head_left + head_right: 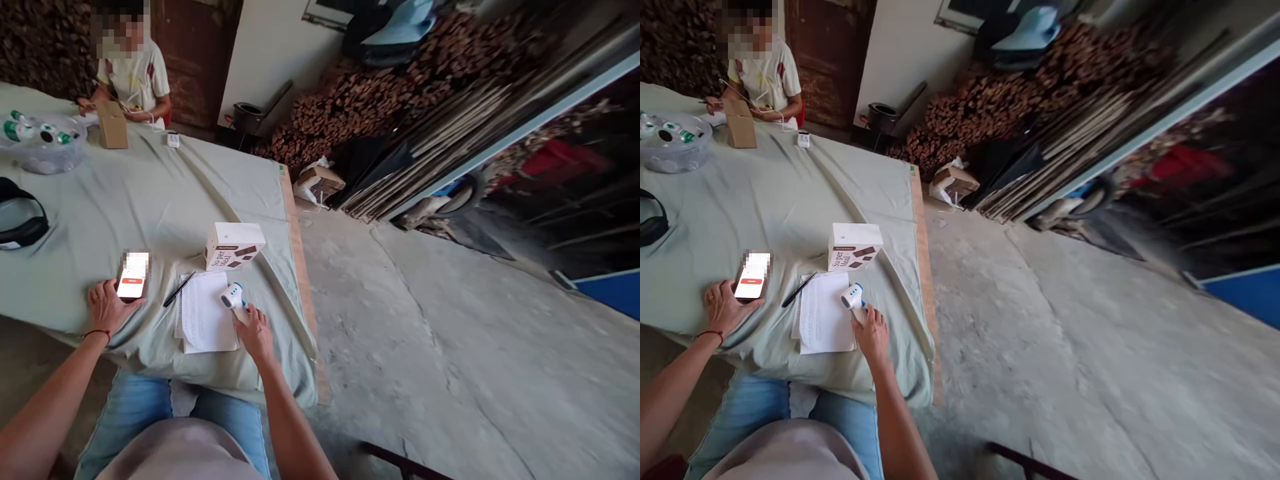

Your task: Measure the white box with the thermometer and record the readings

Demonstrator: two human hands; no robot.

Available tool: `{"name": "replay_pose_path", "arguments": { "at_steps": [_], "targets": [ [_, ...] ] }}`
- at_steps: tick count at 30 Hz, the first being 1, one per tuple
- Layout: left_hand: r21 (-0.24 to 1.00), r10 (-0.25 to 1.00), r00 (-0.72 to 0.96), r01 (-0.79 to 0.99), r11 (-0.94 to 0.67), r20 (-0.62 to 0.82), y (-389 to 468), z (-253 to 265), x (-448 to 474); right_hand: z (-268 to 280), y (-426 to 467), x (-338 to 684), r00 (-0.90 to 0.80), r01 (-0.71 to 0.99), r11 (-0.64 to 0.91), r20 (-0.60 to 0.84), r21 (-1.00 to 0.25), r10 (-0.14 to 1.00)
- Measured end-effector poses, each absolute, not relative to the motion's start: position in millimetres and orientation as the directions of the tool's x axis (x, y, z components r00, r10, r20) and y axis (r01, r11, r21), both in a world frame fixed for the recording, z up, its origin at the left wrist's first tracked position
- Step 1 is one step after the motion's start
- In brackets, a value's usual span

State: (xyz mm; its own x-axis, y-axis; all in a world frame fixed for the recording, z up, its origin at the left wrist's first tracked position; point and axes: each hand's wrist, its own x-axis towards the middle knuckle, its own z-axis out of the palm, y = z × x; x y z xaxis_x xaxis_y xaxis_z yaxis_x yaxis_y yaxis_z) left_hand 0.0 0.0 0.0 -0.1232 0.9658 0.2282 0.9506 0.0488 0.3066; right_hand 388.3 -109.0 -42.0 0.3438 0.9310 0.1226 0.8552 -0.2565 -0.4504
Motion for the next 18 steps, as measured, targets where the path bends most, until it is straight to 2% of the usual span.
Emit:
{"name": "replay_pose_path", "arguments": {
  "at_steps": [4,7,10,13,15,18],
  "targets": [
    [0.388,0.928,-0.127,0.921,-0.021,0.352,2,1,9,-25,-94,379,0.406,0.842,-0.385,-0.025,-0.378,0.913],
    [0.487,0.913,0.001,0.846,-0.218,0.408,5,6,49,-17,-86,379,0.402,0.827,-0.393,-0.067,-0.401,0.913],
    [0.670,0.938,0.170,0.662,-0.336,0.303,16,9,110,-13,-78,384,0.401,0.719,-0.386,-0.108,-0.579,0.910],
    [0.850,0.971,0.231,0.496,-0.177,0.067,36,11,165,-9,-67,389,0.383,0.434,-0.271,-0.096,-0.859,0.919],
    [0.893,0.976,0.215,0.446,-0.064,-0.037,54,13,189,-4,-55,390,0.397,0.227,-0.155,-0.054,-0.962,0.916],
    [0.889,0.983,0.176,0.457,-0.039,-0.047,83,15,206,5,-33,386,0.478,0.025,-0.051,-0.033,-0.998,0.878]
  ]
}}
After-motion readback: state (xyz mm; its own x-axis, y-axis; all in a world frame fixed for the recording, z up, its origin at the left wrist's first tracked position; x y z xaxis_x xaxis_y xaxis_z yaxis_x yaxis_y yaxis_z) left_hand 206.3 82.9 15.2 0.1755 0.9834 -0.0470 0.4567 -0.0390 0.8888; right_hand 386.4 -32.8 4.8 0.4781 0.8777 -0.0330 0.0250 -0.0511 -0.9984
